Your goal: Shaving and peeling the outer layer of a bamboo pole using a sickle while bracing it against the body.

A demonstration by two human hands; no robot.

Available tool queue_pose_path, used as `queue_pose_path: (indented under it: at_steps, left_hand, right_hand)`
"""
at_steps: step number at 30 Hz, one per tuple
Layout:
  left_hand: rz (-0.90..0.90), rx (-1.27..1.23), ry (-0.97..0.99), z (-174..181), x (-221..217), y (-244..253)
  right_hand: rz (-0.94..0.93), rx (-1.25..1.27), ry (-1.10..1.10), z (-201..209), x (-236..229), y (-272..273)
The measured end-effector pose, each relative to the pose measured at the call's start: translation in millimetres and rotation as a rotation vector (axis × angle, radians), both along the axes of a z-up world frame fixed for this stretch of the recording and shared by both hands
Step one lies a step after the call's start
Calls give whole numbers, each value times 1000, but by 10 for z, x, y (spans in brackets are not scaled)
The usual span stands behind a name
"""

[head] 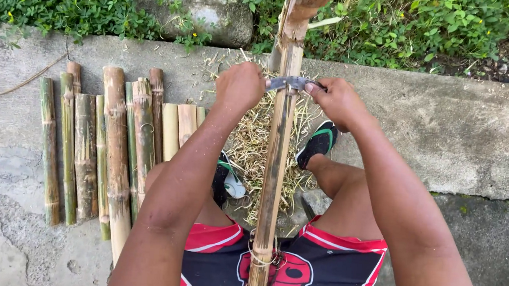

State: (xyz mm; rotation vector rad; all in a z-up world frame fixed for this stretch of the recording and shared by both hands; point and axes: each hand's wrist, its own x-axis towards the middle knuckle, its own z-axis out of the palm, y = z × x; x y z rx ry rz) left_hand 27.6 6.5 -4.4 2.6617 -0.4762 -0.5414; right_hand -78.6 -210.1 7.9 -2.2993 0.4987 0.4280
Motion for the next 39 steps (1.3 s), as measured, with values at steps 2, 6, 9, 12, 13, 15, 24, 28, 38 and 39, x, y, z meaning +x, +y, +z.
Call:
queue_pose_path:
  at_steps: [2,6,9,12,13,15,24,28,38,39]
  left_hand:
    - [11,37,80,3,96,-72]
    - [130,-14,183,-131,361,-255]
    - [171,-169,122,-333,507,-330]
    - [151,-265,-66,-354,530,-314]
    - [152,-266,-70,-378,522,-305]
    - [62,-300,-267,-449,467,-262]
    - [6,-183,-27,-141,-168,226]
    - [27,-97,-49,-101,-45,97]
    - [81,-107,189,-275,-142,283]
    - [41,-94,271,-256,-244,422]
  right_hand:
    - [43,-20,5,40,128,-49]
    - [1,-196,-141,-42,356,-89]
    - [56,-325,-399,-323,448,-172]
    - [89,-472,-641,-352,481,-167]
    - [90,-472,-645,-308,479,-148]
    - [81,-446,-545,-242,425,-80]
    - [72,-383,-364,7,-191,359]
    - [45,-354,-194,37,-53,265]
    - [21,-353,-226,138,-336,466]
    - [41,-298,-188,151,-485,557]
